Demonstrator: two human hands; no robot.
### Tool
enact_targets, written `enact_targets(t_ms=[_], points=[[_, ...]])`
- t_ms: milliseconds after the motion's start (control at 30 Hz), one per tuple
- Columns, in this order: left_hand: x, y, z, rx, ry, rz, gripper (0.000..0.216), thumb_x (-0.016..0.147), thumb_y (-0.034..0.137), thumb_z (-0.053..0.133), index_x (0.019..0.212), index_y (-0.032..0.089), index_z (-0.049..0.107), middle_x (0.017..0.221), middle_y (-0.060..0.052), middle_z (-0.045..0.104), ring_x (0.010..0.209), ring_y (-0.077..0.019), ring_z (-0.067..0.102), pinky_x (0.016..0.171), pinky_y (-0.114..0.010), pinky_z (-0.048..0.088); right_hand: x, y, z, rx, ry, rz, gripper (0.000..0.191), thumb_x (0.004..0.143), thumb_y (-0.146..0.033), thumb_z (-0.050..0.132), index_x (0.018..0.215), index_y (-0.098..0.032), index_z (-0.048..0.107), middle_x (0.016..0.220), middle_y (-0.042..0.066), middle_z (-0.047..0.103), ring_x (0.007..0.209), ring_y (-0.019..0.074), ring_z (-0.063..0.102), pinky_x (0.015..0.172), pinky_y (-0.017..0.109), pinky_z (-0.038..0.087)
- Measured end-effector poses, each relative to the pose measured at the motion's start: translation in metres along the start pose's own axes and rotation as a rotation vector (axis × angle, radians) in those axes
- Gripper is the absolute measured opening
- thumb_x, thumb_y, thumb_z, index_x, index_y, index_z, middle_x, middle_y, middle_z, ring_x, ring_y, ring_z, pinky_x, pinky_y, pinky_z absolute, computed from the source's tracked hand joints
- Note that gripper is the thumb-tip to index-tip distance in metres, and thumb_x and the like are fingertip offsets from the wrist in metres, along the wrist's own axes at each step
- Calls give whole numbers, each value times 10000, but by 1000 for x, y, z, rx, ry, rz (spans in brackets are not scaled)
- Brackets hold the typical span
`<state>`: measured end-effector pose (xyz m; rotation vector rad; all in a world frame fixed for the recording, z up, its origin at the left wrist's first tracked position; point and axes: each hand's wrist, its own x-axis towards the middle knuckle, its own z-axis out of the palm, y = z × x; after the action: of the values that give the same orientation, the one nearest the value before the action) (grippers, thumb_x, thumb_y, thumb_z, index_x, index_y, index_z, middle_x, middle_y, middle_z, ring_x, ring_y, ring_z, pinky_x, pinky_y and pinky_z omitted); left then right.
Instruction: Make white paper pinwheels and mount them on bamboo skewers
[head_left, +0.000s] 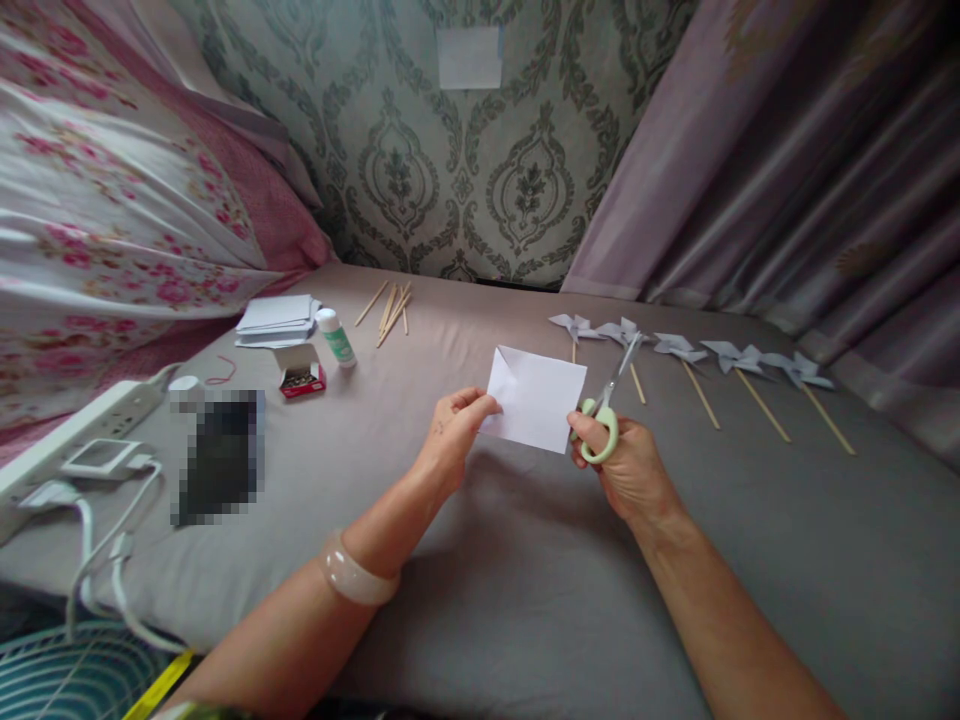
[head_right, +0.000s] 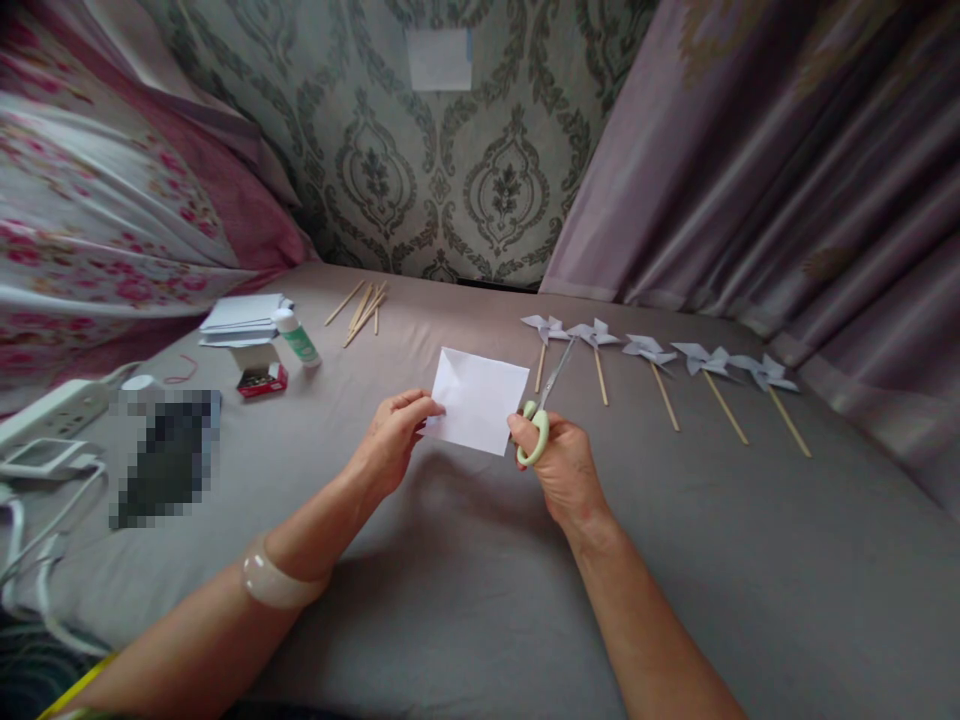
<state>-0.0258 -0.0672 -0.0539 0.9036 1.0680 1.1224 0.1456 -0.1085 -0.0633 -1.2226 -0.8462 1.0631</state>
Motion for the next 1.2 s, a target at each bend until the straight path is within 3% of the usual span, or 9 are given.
enact_targets(t_ms=[167,267,533,733,967,1200], points=[[0,-2,2,-185,-69,2,292,628,431,753,723,160,699,793,-45,643,692,-135,534,626,-256,381,-1,3,7,67,91,-45,324,597,-364,811,557,-172,554,487,-65,491,426,62,414,393,203,335],[-3,-6,5,-230,-110,-30,416,632,548,762,760,157,696,779,-37,623,670,-118,524,643,-254,390,-3,4,12,108,158,-74,334,587,-358,814,554,-176,536,495,-71,489,427,62,411,391,205,329],[-13,-24,17,-201,-166,-106,247,575,329,832,680,155,691,707,-23,630,668,-112,537,646,-253,377,-9,10,22,123,180,-123,351,630,-380,793,561,-179,513,502,-76,479,440,66,408,414,221,327],[-14,-27,18,-223,-151,-102,252,564,322,833,700,152,706,672,-12,624,622,-103,517,631,-256,368,-10,18,22,64,151,-175,349,673,-401,778,596,-178,521,534,-71,486,475,68,402,451,222,330],[-3,-18,9,-179,-40,-2,229,571,325,816,671,159,694,670,-13,634,618,-105,511,630,-251,365,-13,7,17,-206,12,-98,408,726,-557,692,645,-168,599,500,-47,499,461,89,428,470,241,343],[8,2,-4,-226,107,50,282,522,315,831,554,159,598,619,-1,601,610,-100,520,630,-246,369,-17,3,20,-439,-301,133,571,640,-733,648,635,-166,581,511,-41,474,464,98,412,455,250,326]])
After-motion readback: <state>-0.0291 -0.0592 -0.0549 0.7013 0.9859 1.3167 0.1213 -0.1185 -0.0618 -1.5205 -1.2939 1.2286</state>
